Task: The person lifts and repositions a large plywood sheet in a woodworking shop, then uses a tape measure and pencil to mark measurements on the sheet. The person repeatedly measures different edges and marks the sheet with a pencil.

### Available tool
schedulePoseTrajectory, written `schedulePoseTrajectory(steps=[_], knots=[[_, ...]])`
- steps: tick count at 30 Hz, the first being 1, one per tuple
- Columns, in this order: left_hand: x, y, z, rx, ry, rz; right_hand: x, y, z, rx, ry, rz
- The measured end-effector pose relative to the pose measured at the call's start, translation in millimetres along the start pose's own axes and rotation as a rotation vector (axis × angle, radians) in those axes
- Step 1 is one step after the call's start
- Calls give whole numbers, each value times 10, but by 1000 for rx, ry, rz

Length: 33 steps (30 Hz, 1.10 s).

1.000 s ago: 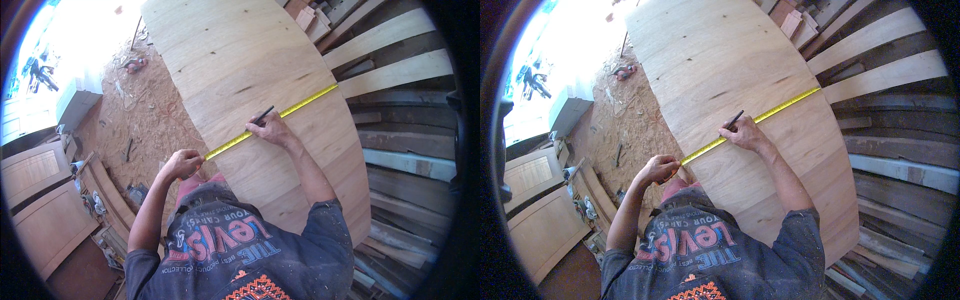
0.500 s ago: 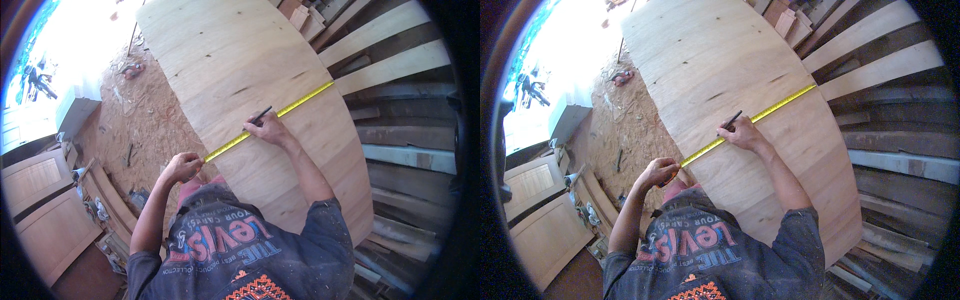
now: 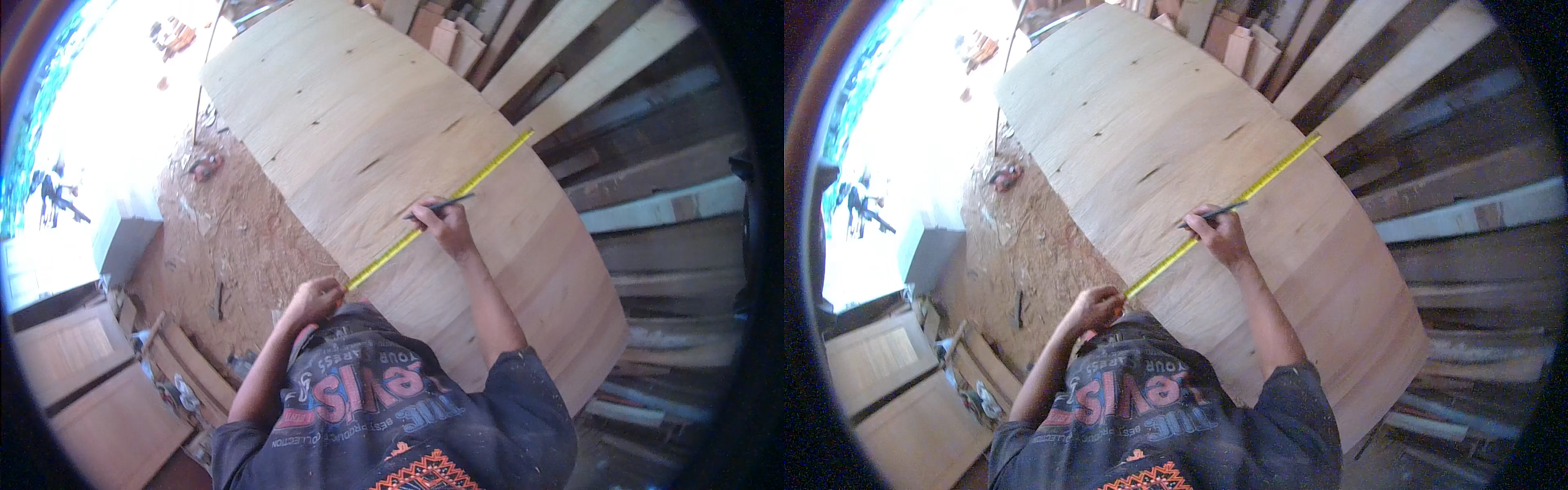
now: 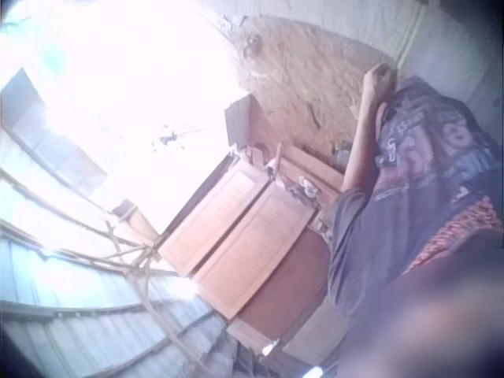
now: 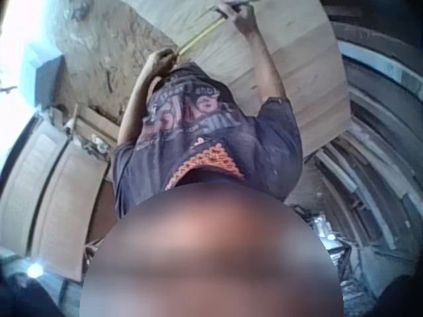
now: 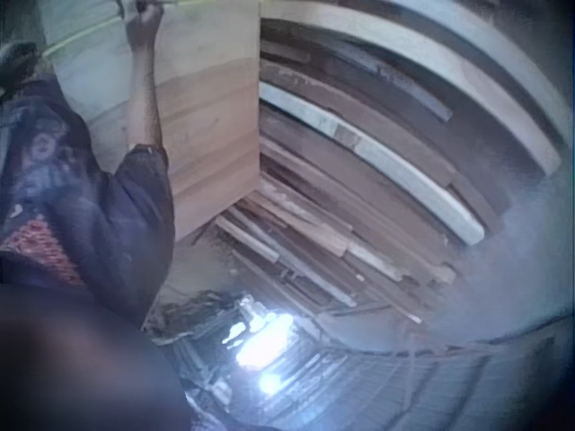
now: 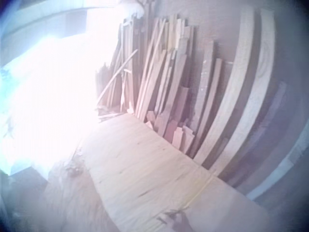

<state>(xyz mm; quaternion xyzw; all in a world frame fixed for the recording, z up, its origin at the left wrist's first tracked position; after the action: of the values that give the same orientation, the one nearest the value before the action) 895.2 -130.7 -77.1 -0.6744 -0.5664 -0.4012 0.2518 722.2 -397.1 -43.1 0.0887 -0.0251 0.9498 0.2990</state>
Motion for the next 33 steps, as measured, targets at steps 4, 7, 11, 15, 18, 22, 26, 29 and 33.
schedulePoseTrajectory(steps=[4, 7, 11, 15, 18, 22, 26, 29, 33], knots=[[-34, -153, -168, -179, -156, 26, 1031, 121, -31, -163, 28, -388], [-159, -239, -222, -259, -196, 96, 1909, 116, -76, -265, 68, -678], [-326, -585, -266, -317, -288, 274, 2862, -77, -127, -265, 157, -863], [-371, -902, -164, -276, -356, 477, 3779, -610, -372, -211, 148, -1231], [-329, -1112, 51, -309, -386, 560, 4233, -1296, -731, -330, 116, -1394], [-245, -1429, 504, -333, -355, 634, 4517, -2246, -1186, -415, -65, -1370], [-118, -1698, 800, -285, -294, 704, 4460, -2724, -1332, -177, -285, -1189], [-6, -1899, 737, -243, -364, 761, 4513, -2796, -1307, -153, -165, -1233], [73, -2181, 529, -230, -430, 716, 4799, -2714, -1324, -229, -70, -1196]])
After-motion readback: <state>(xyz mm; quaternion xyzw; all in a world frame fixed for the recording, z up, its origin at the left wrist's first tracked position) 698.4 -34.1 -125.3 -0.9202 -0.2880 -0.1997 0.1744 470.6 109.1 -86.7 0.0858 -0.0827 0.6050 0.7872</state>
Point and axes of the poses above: each hand's wrist, its own x-axis away from the middle knuckle, its own y-axis out of the back of the hand, z = x × y, the point moved 8 cm from there along -x, towards the middle knuckle, and after that the axes turned 15 degrees about z, right-handed, at the moved point
